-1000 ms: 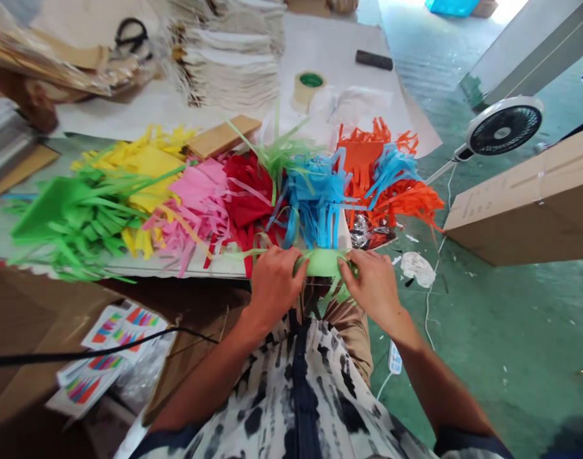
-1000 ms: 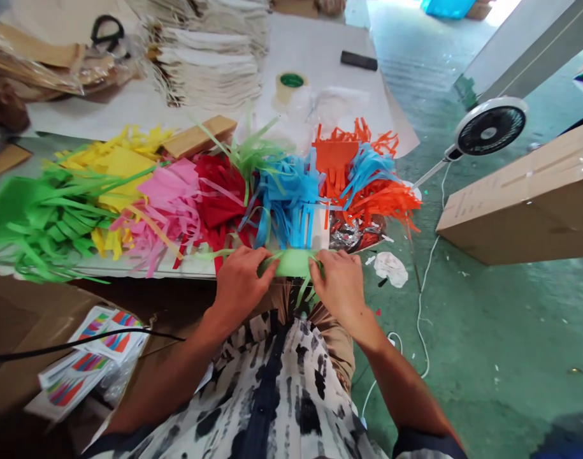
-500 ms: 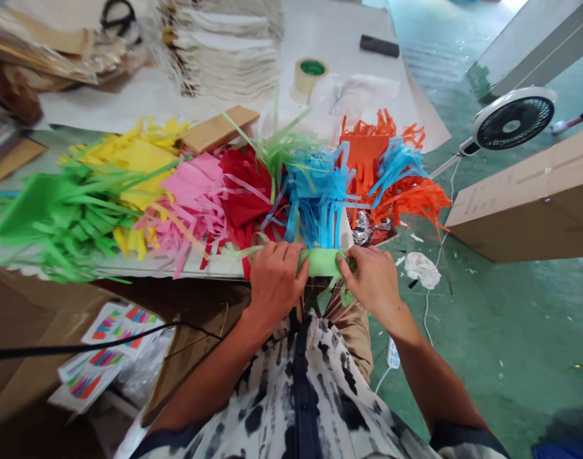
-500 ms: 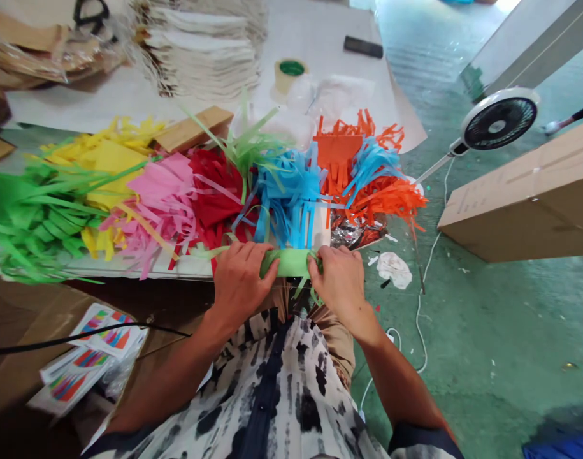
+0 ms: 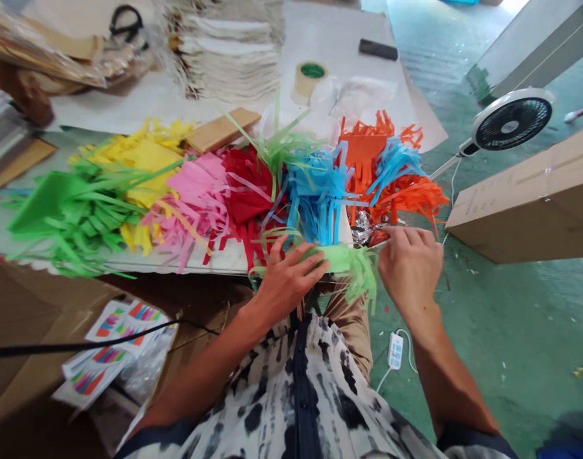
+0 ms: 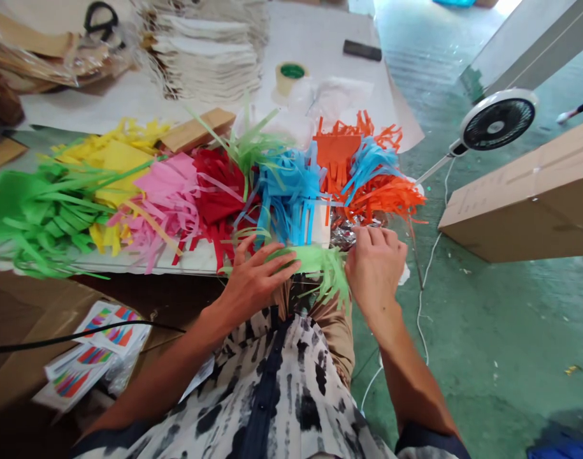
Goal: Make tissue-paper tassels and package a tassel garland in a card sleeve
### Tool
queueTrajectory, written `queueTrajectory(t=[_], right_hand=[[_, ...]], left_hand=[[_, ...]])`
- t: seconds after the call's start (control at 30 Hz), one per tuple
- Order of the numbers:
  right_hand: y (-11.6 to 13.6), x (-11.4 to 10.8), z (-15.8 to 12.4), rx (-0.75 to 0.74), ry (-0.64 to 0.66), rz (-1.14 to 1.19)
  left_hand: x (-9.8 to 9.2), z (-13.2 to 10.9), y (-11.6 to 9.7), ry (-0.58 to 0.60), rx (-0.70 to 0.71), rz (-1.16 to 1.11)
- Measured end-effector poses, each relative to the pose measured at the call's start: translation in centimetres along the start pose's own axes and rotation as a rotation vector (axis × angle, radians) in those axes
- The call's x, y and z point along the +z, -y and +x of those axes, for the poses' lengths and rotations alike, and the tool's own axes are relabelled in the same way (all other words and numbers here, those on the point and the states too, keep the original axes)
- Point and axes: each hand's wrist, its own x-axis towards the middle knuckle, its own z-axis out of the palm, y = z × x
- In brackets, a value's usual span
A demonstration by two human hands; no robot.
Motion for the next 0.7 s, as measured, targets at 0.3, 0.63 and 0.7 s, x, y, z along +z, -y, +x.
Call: queueTrajectory(t=[0.3,0.63,0.7], right_hand=[[2.3,2.3,-5.1,-0.418,0.134,0.212],[2.5,2.5,-5.4,-0.347,0.002,0.142],[2.5,2.4,-5.2,-0.355,0.010,0.139]], left_hand=[[-0.9,-0.9,0.2,-0.047,0.023,0.063],[-4.8,-2.9,-0.4,-0.426,-0.415,0.302],[-3.7,-2.2,-1.8,-0.384,-0.210,0.211]])
